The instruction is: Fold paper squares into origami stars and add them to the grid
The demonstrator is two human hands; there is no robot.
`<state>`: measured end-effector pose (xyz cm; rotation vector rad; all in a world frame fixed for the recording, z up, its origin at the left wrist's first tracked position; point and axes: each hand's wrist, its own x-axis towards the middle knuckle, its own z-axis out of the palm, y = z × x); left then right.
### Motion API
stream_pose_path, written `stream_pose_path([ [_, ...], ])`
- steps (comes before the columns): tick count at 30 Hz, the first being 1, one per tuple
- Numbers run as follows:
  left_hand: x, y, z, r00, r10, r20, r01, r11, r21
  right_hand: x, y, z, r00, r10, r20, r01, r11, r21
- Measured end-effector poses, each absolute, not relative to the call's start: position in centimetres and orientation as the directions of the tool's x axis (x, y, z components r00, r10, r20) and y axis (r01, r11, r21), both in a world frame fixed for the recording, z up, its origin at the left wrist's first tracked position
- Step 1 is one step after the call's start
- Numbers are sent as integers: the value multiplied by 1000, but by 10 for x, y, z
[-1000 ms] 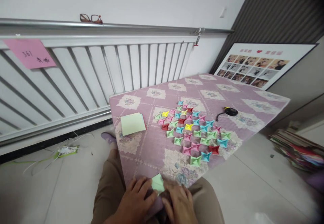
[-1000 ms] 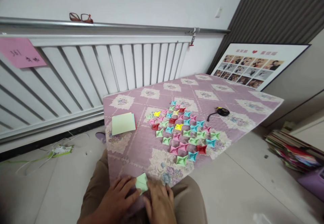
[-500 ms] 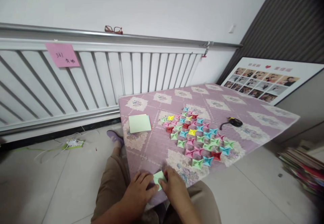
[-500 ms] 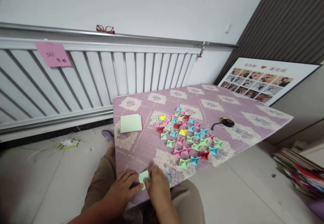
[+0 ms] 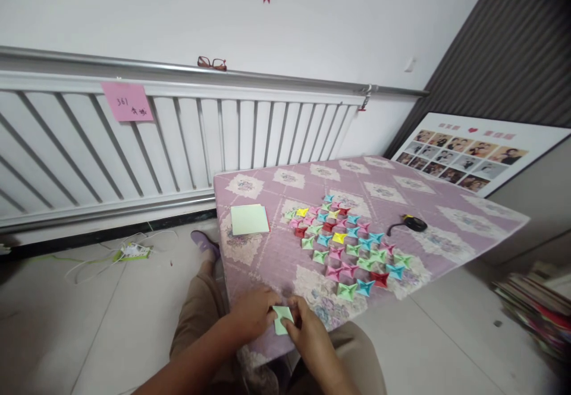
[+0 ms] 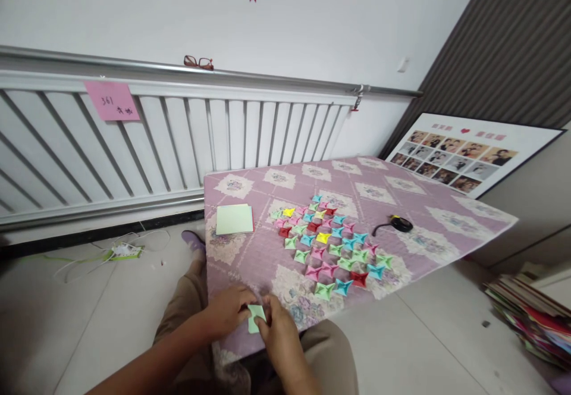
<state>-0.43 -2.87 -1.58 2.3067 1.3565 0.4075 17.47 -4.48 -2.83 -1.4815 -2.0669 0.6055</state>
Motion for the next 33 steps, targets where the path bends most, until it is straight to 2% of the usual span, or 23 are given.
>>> stream_pose_path([
  [5, -6, -23, -9, 508, 861, 25, 748, -455, 483, 177, -48, -21, -290, 921, 260, 684, 389, -617],
  [9, -9, -28, -10, 492, 868, 68, 763, -468, 446, 175, -45, -18, -373, 873, 315, 695, 488, -528],
  [14, -12, -41, -27, 542, 789, 289, 791, -595, 141, 172, -43, -30, -394, 834, 385, 796, 519, -312],
  [16, -13, -47, -37, 552, 757, 350, 789, -610, 76, 171, -46, -36, -410, 826, 387, 812, 524, -257],
  [18, -14, -52, -44, 560, 738, 375, 783, -620, 50, 172, -51, -40, -429, 826, 367, 802, 534, -265],
  [24, -15, -60, -50, 537, 781, 319, 801, -590, 98, 178, -61, -35, -465, 825, 322, 711, 565, -419],
  [28, -16, -65, -44, 501, 834, 230, 826, -541, 160, 179, -61, -34, -455, 834, 314, 696, 552, -458],
  [33, -17, -71, -37, 422, 884, 201, 818, -467, 337, 179, -60, -32, -453, 837, 307, 677, 547, -493],
])
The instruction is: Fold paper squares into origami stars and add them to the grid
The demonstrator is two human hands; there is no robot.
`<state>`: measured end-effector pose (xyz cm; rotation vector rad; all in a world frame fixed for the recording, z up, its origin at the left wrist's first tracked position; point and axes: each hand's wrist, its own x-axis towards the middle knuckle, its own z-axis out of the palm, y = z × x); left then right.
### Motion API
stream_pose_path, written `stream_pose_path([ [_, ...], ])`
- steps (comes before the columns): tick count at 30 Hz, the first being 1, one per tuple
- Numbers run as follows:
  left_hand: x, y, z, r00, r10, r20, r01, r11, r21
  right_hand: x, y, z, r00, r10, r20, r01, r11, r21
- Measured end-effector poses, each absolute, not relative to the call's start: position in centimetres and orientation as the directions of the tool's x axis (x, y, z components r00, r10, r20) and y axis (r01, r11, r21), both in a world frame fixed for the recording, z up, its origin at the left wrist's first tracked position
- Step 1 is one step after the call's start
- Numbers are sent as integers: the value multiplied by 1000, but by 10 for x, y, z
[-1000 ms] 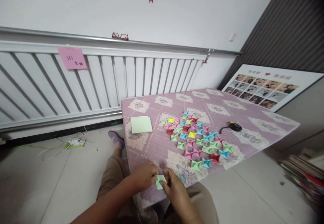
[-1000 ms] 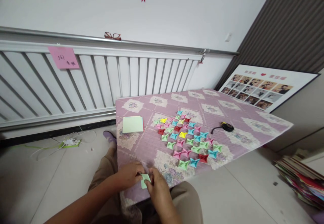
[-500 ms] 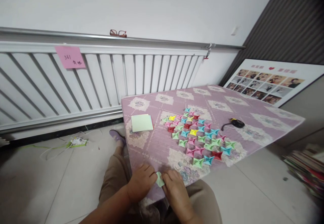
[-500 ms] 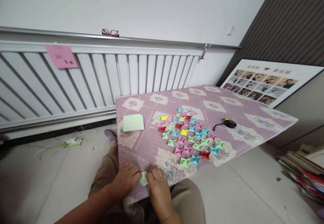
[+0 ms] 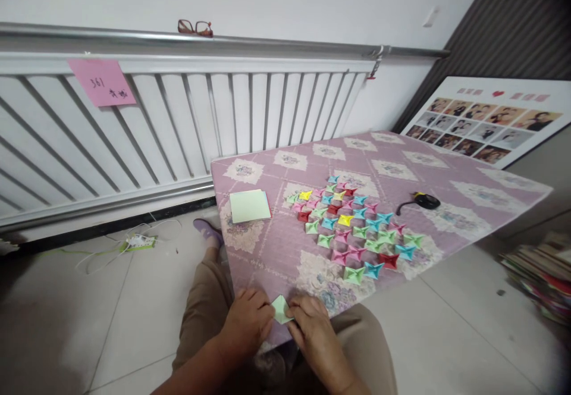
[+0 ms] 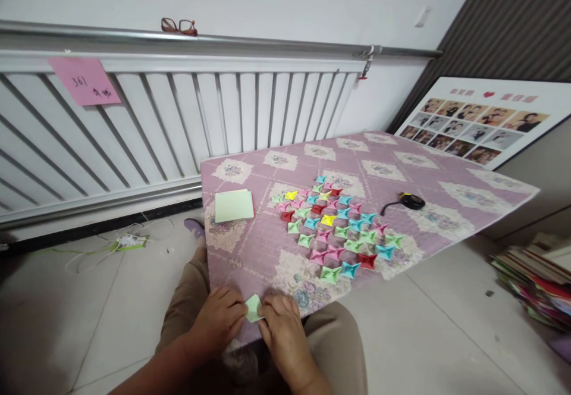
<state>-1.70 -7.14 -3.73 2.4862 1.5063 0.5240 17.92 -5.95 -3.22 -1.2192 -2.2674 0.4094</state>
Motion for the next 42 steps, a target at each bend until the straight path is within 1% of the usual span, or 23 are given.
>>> stream_pose_path([
  [4, -14, -73, -40, 286, 934, 213, 786, -356, 505, 180, -60, -30, -435, 847, 305, 674, 531, -513],
  [6, -12, -73, -41, 234, 951, 204, 779, -308, 546, 181, -60, -31, -417, 857, 301, 702, 515, -492],
  [8, -10, -72, -41, 193, 963, 186, 788, -266, 555, 183, -60, -35, -392, 868, 305, 735, 495, -464],
  [12, -8, -68, -37, 154, 981, 114, 818, -192, 543, 185, -60, -41, -345, 890, 297, 773, 449, -448],
  [18, -8, -61, -28, 160, 987, -23, 857, -127, 500, 182, -60, -40, -304, 912, 276, 791, 403, -461],
  [24, -8, -51, -17, 220, 967, -132, 903, -150, 404, 175, -61, -41, -222, 935, 277, 828, 331, -454],
  [33, -6, -39, -7, 253, 932, -258, 945, -181, 273, 171, -59, -42, -178, 946, 272, 835, 292, -467],
  [37, -5, -35, -5, 264, 918, -295, 946, -187, 264, 169, -57, -41, -160, 956, 247, 849, 261, -460],
  [42, -4, -34, -2, 266, 919, -292, 946, -192, 261, 167, -56, -39, -134, 958, 253, 855, 241, -459],
])
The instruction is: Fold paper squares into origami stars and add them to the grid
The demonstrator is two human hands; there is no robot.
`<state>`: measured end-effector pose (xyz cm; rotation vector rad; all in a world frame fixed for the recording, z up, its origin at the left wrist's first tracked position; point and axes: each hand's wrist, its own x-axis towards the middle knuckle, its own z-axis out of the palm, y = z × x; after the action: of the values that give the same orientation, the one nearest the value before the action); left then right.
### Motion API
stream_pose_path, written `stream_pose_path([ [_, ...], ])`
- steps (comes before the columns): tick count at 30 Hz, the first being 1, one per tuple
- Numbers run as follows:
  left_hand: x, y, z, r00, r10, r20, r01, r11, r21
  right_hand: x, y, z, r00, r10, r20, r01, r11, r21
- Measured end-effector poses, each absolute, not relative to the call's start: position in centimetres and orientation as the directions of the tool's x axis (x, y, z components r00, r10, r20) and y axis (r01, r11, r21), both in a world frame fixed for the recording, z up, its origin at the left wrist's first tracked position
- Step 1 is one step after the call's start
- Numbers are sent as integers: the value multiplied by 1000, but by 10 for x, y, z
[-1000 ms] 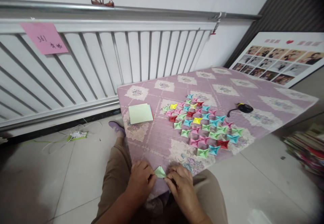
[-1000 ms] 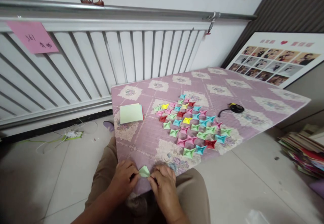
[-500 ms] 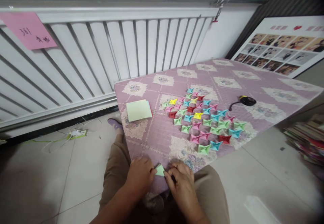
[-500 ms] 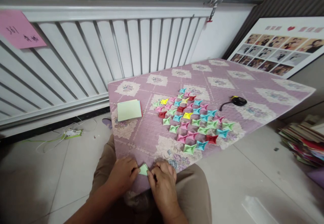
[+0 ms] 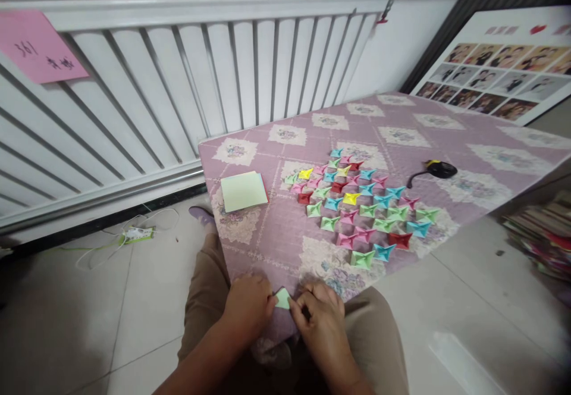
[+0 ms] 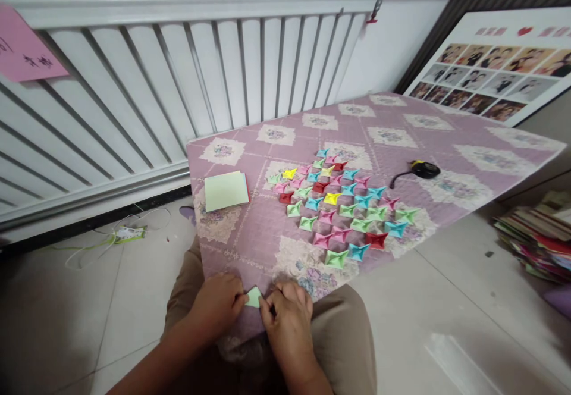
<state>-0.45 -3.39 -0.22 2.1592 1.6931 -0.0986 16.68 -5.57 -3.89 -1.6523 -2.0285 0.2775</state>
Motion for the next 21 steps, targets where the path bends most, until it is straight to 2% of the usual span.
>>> stream_pose_path([
  [9, -4, -32, -2, 267, 906, -327, 949, -188, 253, 163, -54, -37, -121, 958, 258, 882, 224, -415],
  [14, -8, -36, -9, 273, 926, -262, 931, -186, 313, 165, -56, -38, -109, 959, 262, 869, 220, -444],
  [21, -12, -42, -21, 464, 877, -122, 851, -403, 337, 162, -60, -38, -106, 963, 246, 860, 213, -464],
])
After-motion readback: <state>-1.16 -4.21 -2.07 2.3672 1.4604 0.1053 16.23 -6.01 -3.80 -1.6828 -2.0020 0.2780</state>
